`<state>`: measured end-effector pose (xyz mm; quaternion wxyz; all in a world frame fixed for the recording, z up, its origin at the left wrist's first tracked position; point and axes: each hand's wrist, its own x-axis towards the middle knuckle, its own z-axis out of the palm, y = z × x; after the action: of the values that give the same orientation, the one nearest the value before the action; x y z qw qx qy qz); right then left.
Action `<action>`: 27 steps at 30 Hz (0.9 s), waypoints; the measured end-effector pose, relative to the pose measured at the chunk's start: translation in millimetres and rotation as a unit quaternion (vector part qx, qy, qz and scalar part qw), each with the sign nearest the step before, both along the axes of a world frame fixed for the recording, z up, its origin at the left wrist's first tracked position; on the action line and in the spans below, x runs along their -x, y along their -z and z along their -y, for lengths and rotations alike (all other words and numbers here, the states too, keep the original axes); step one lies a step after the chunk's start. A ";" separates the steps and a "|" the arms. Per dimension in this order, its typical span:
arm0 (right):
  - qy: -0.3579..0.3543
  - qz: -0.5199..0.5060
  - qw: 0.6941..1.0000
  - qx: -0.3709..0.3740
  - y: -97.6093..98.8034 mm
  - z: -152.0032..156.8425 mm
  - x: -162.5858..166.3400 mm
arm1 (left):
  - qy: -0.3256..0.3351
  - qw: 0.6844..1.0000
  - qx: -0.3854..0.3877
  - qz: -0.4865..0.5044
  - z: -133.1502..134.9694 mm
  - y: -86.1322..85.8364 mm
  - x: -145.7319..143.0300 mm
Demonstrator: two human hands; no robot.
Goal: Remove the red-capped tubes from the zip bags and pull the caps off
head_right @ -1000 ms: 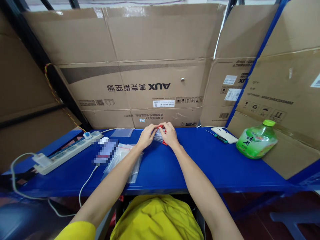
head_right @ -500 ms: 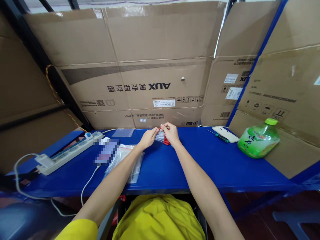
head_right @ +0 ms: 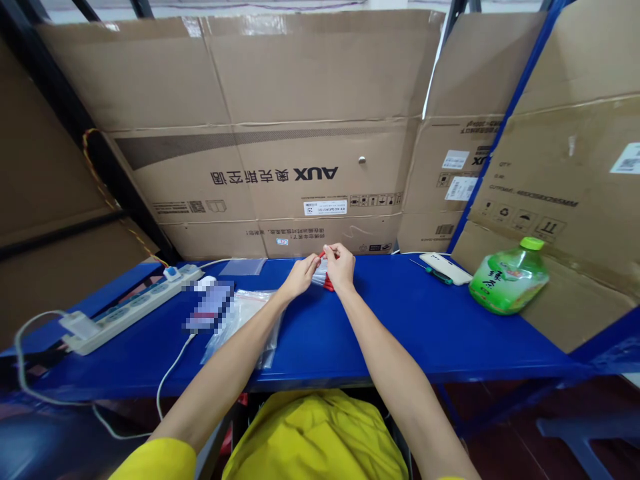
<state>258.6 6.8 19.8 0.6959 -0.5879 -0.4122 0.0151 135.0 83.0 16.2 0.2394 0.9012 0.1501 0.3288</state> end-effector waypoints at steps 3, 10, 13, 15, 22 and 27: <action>0.036 -0.001 0.999 -0.012 -2.8 1.7 4.8 | 0.001 1.000 0.003 0.005 2.6 -0.4 -4.2; 0.116 0.009 0.993 -0.014 -9.3 5.1 11.1 | -0.004 1.000 0.005 0.014 8.7 -1.2 -11.5; 0.122 0.013 0.992 -0.018 -10.1 4.7 10.6 | -0.004 1.000 0.004 0.014 9.4 -1.4 -11.8; 0.128 0.012 0.991 -0.020 -10.1 4.1 9.9 | -0.004 1.000 0.003 0.013 9.5 -1.6 -12.1; 0.135 0.009 0.991 -0.021 -9.7 3.9 7.0 | -0.005 1.000 0.001 0.010 9.5 -2.5 -15.0; 0.130 -0.004 0.991 -0.025 -9.2 4.4 4.4 | 0.000 1.000 0.004 0.008 8.5 -2.0 -16.2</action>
<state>254.2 2.4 28.9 0.7081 -0.6187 -0.3299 -0.0838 151.1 74.5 18.1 0.2441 0.8975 0.1500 0.3353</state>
